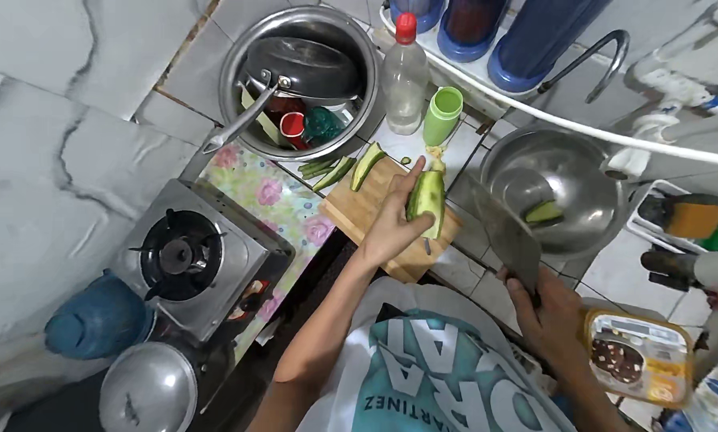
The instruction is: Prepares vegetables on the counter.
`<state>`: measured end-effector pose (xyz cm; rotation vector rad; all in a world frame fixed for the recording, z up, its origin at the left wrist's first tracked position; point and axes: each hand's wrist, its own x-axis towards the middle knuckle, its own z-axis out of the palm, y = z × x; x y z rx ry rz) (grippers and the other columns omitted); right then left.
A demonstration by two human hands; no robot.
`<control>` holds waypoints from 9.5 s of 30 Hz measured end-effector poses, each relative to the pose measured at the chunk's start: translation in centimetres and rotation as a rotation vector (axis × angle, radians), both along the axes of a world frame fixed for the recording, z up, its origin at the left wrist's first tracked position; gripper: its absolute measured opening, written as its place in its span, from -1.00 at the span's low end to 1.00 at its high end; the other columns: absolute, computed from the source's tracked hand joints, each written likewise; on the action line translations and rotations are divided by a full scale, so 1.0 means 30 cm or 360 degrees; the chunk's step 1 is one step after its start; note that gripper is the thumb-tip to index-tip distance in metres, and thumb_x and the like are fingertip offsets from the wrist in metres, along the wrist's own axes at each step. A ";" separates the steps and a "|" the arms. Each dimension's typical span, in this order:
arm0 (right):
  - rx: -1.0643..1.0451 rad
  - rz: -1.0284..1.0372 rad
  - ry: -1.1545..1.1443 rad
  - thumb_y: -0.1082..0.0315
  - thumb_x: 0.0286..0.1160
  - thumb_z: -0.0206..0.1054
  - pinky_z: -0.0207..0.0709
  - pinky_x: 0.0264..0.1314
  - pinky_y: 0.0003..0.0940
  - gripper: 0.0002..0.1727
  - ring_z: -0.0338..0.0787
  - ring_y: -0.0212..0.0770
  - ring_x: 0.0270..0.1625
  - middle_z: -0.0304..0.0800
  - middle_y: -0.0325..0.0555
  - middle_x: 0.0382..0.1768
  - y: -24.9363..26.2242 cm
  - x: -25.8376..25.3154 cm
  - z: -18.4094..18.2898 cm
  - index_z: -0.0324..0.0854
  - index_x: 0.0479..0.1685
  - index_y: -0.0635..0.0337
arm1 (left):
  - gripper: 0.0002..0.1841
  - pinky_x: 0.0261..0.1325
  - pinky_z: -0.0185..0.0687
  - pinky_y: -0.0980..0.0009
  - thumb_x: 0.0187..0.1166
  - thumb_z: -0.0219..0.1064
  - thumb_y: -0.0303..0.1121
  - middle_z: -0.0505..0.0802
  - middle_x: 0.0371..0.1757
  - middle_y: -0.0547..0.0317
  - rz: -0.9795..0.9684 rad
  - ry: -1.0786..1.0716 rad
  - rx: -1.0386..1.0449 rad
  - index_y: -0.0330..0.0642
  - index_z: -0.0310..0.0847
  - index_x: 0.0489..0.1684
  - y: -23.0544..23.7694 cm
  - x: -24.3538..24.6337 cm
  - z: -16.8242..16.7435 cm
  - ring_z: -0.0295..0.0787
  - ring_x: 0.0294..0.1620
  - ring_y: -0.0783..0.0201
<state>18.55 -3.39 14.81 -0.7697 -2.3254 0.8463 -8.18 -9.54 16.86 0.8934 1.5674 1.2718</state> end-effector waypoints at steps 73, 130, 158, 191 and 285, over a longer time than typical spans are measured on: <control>-0.0371 0.0142 0.0210 -0.15 0.85 -0.06 0.62 -0.22 -0.69 -0.49 0.71 -0.65 -0.29 0.74 -0.29 -0.33 0.087 -0.166 0.017 0.56 -0.02 0.10 | -0.67 0.07 0.74 0.44 0.59 0.32 -0.52 0.87 0.16 0.18 0.0266 -0.0075 0.0239 -0.23 0.72 0.29 0.006 -0.097 0.002 0.80 0.01 0.43; -0.0023 0.0591 0.0046 -0.04 0.91 -0.11 0.51 -0.20 -0.63 -0.52 0.64 -0.40 -0.26 0.62 -0.10 -0.29 0.141 -0.131 0.098 0.57 0.35 0.03 | -0.77 0.00 0.76 0.55 0.24 0.59 -0.41 0.89 -0.11 0.34 -0.0864 -0.0770 0.0399 -0.25 0.83 -0.17 0.069 -0.163 0.014 0.80 -0.10 0.55; 0.0259 -0.0042 0.0074 0.05 0.88 -0.10 0.63 -0.29 -0.39 -0.43 0.77 -0.15 -0.30 0.80 0.16 -0.21 0.051 -0.321 -0.042 0.70 0.21 0.34 | -0.79 -0.12 0.75 0.51 0.80 0.04 -0.43 0.83 -0.25 0.29 0.0919 -0.0956 0.0326 -0.11 0.64 -0.01 0.136 0.044 -0.011 0.79 -0.26 0.48; 0.0014 -0.0065 0.0017 -0.05 0.87 -0.10 0.61 -0.24 -0.55 -0.36 0.73 -0.37 -0.35 0.77 0.02 -0.37 0.036 -0.238 -0.039 0.66 0.08 0.42 | -0.76 0.07 0.72 0.39 0.79 0.06 -0.46 0.80 -0.13 0.21 0.0688 -0.0608 0.0264 -0.31 0.63 0.17 0.122 0.019 -0.082 0.75 -0.13 0.46; -0.0226 -0.0524 -0.1322 0.46 0.49 0.43 0.48 0.28 0.51 -0.53 0.67 0.64 0.25 0.68 0.60 0.20 -0.198 0.436 -0.558 0.77 0.37 -0.16 | -0.26 0.64 0.39 -0.01 0.68 0.30 -0.41 0.51 0.61 -0.38 -0.1152 0.0340 -0.0373 -0.32 0.00 0.85 0.463 0.526 -0.437 0.50 0.60 -0.17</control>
